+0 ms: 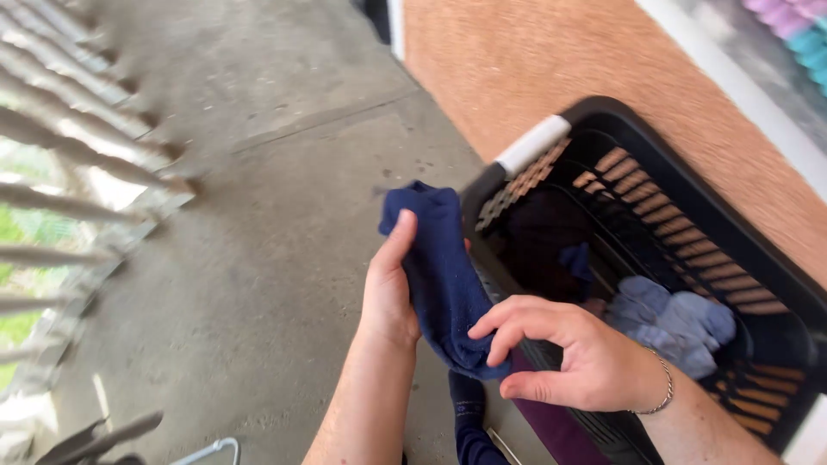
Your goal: The person hangs various items of clothing, including pants, socks, and underwear, on a drying rack. They take items from a laundry basket and place them on the rack's bars and a circular sock drying attachment.
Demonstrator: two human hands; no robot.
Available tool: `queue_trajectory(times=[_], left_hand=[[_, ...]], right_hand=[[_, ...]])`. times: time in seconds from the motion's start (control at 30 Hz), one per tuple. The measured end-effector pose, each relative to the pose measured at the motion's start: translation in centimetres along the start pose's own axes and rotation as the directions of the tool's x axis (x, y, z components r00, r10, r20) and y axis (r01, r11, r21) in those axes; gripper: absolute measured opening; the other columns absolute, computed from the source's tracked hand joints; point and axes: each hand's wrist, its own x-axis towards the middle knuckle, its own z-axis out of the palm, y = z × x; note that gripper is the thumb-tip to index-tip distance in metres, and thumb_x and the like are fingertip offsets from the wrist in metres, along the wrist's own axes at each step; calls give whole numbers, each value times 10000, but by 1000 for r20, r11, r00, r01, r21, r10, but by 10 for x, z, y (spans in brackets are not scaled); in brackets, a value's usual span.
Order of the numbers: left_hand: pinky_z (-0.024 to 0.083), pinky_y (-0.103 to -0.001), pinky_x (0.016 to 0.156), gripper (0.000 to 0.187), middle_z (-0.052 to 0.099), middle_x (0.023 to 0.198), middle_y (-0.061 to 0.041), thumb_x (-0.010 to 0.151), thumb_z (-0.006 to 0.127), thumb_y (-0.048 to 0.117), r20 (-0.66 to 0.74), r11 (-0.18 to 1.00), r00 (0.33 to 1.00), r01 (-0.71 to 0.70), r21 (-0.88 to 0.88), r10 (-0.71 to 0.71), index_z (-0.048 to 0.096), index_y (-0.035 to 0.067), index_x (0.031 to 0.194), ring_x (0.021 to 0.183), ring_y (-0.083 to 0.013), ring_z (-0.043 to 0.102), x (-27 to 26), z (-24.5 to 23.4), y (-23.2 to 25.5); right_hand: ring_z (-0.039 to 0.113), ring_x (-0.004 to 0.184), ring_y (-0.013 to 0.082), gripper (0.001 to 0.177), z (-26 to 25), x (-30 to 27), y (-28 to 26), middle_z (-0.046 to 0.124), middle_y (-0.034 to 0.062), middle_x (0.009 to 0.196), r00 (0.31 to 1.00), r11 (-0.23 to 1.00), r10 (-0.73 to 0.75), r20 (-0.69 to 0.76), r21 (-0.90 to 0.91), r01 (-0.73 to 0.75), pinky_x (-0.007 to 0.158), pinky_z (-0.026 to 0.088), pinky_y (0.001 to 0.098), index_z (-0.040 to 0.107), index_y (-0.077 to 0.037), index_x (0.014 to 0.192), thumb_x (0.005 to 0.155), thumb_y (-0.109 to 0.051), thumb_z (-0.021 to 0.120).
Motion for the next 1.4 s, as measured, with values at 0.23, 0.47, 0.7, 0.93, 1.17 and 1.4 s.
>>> queue_trajectory(times=[0.23,0.47,0.7,0.93,1.17,1.4], left_hand=[[659,-445,625,192,761,821,-198,840,825,48,-92,762,758,-647,20,646,707,11,986,749,-334,783,-47,-135,58],[587,-275,564,192,726,711,-59,767,899,44,31,643,690,-688,335,723,744,69,877,661,-138,691,-151,-238,120],[505,-197,520,153,663,607,4,785,885,72,-76,540,598,-653,531,798,735,100,783,595,-58,617,-204,-372,157],[472,-218,580,136,641,679,9,782,880,114,-167,556,577,-606,569,800,755,148,824,651,-76,573,-237,-468,145],[420,-484,1085,611,596,1312,-171,757,828,190,-50,238,326,-567,789,944,555,78,1292,1274,-376,554,-270,-492,149],[509,-370,924,200,711,893,55,792,833,253,-20,91,200,-352,932,980,687,219,923,1039,-209,681,-219,-512,150]], right_hand=[[670,818,107,265,93,112,10,699,32,918,891,945,326,-316,129,-300,804,611,294,725,-60,1109,855,-92,793],[634,788,108,68,229,240,-55,693,21,847,975,972,-194,-109,-156,176,770,542,239,784,-87,970,924,-135,772],[504,771,97,191,347,285,-59,657,-4,753,925,994,28,378,-105,13,773,492,286,831,-123,990,971,-232,675],[524,748,106,165,427,320,-73,628,26,788,826,994,-45,563,110,-22,728,513,266,776,-32,976,988,-111,632],[540,663,103,43,493,355,-55,639,-14,731,615,952,173,769,-292,97,615,490,278,687,-123,896,912,-139,724],[639,668,116,185,523,398,-43,728,35,765,686,983,183,704,-153,-105,621,515,247,707,-76,1016,850,-86,787]])
